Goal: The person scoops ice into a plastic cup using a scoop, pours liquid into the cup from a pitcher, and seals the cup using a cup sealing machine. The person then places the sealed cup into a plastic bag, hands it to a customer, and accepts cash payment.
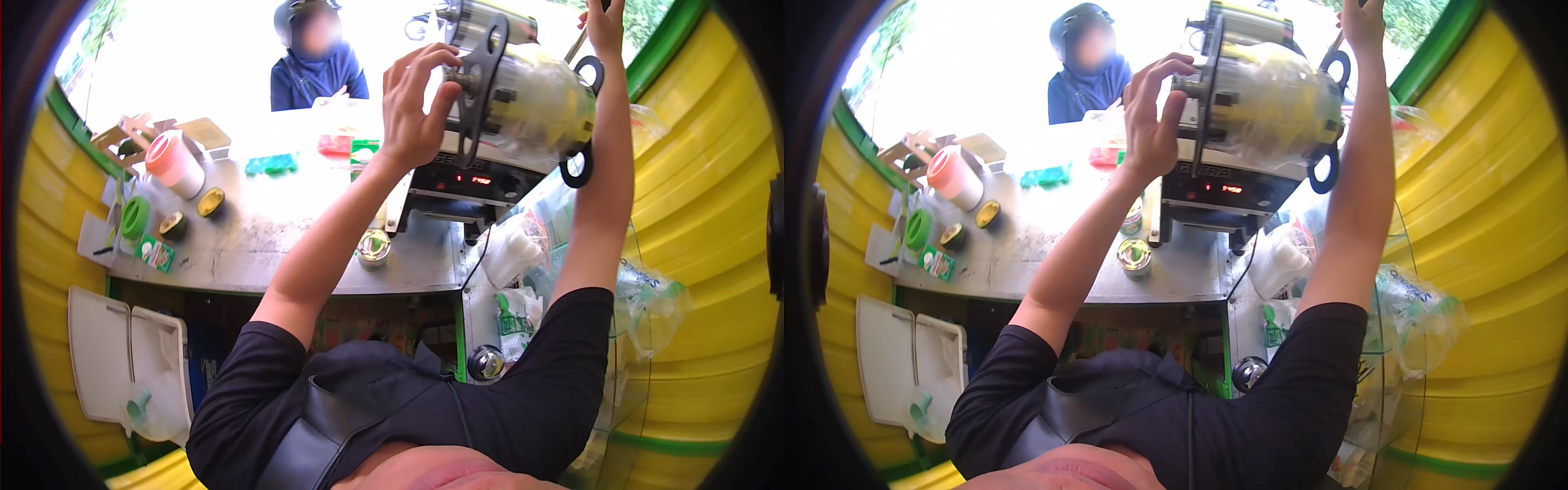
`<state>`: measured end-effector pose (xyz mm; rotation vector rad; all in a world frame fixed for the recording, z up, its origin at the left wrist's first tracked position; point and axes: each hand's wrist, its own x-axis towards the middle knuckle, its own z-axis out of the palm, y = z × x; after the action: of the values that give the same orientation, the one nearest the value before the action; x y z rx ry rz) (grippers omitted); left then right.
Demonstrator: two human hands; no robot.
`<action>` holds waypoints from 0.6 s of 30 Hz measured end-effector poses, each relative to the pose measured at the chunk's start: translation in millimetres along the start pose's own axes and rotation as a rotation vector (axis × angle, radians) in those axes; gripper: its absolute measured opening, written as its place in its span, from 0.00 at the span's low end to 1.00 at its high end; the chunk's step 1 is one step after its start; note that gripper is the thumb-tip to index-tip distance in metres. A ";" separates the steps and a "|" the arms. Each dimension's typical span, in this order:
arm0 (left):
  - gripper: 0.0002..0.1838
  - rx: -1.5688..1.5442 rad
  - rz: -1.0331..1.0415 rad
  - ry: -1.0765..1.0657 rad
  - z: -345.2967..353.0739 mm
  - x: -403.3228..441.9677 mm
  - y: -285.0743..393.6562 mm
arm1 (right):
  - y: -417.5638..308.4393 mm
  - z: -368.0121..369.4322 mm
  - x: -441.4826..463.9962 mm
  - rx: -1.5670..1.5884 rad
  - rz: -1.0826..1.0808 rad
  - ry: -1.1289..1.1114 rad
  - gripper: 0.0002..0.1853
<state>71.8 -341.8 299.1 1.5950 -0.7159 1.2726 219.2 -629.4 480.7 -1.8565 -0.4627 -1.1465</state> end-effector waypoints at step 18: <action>0.19 0.000 0.055 0.015 0.2 -0.3 -6.6 | -63.3 -13.6 -457.9 0.708 0.976 0.581 0.28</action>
<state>77.5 -339.5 296.8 1.5738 -0.7548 1.3229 -62.2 -547.8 122.9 -0.8464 0.3345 -0.6386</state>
